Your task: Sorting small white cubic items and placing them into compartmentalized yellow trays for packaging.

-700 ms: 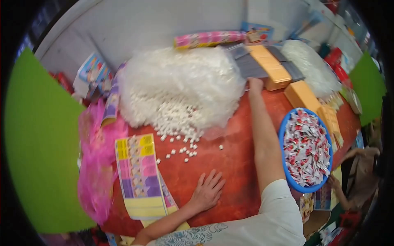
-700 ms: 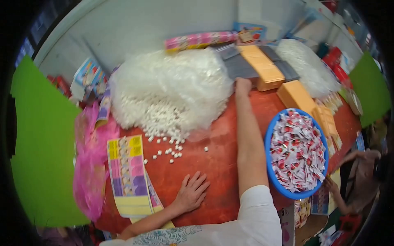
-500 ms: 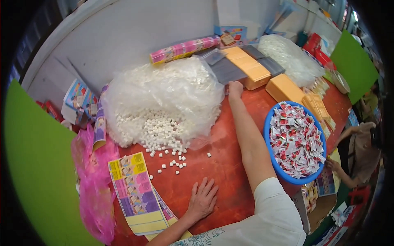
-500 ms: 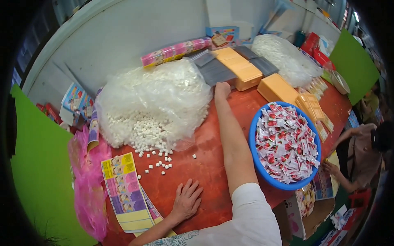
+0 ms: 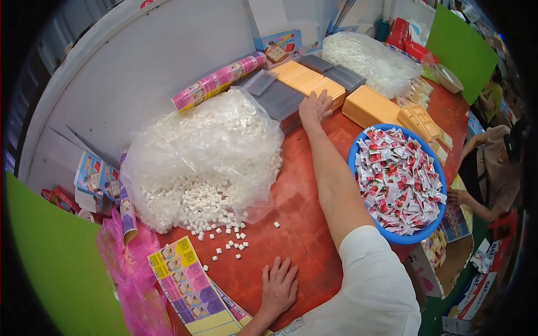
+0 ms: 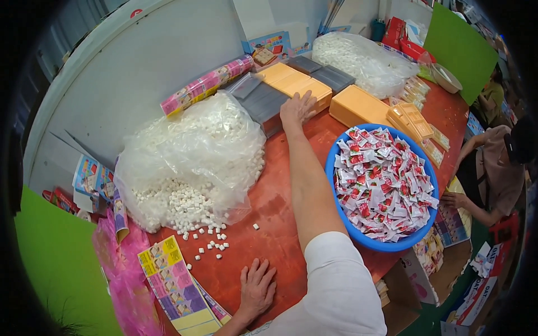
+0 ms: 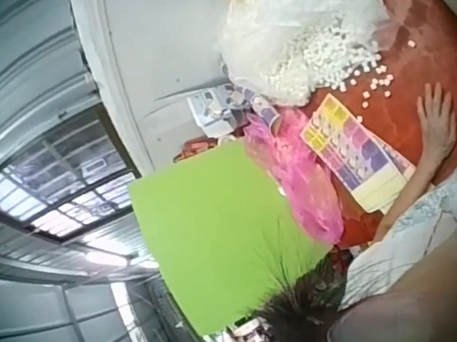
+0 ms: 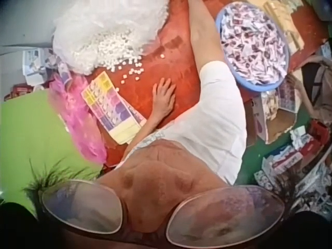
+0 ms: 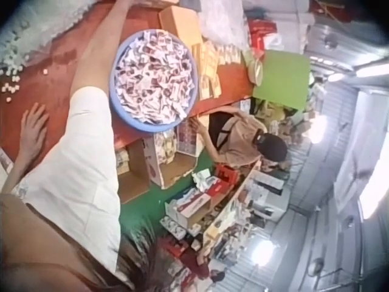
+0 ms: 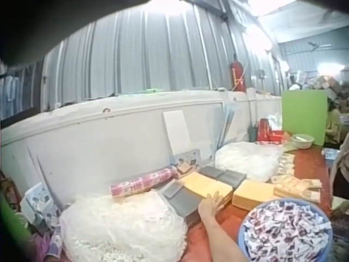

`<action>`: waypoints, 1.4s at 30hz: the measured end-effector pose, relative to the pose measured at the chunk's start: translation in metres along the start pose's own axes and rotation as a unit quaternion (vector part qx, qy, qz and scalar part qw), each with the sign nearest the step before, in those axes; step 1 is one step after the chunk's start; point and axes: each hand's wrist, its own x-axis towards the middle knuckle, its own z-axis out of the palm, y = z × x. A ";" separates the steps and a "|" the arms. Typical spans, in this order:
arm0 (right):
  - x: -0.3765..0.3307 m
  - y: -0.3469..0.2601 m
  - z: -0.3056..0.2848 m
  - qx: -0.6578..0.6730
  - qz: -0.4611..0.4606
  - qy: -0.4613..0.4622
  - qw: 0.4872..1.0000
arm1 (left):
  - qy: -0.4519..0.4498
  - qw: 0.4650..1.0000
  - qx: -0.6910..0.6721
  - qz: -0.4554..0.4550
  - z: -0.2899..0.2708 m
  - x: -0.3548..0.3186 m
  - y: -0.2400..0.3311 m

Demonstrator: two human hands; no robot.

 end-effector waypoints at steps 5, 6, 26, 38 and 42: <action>0.016 0.016 0.007 -0.038 -0.044 0.039 0.998 | 0.000 1.000 0.003 0.002 0.002 0.001 -0.001; 0.015 0.015 0.008 -0.038 -0.050 0.046 0.997 | 0.001 1.000 0.007 0.002 0.002 0.001 -0.001; 0.058 0.025 -0.001 -0.043 0.005 -0.012 0.999 | 0.013 0.999 -0.032 -0.006 0.002 0.000 -0.003; 0.083 -0.002 -0.008 -0.071 0.056 -0.235 0.968 | 0.015 0.999 -0.027 -0.023 0.002 -0.001 -0.007; 0.153 0.056 0.025 -0.160 -0.067 -0.247 0.954 | 0.012 0.999 -0.043 -0.001 0.003 0.003 -0.002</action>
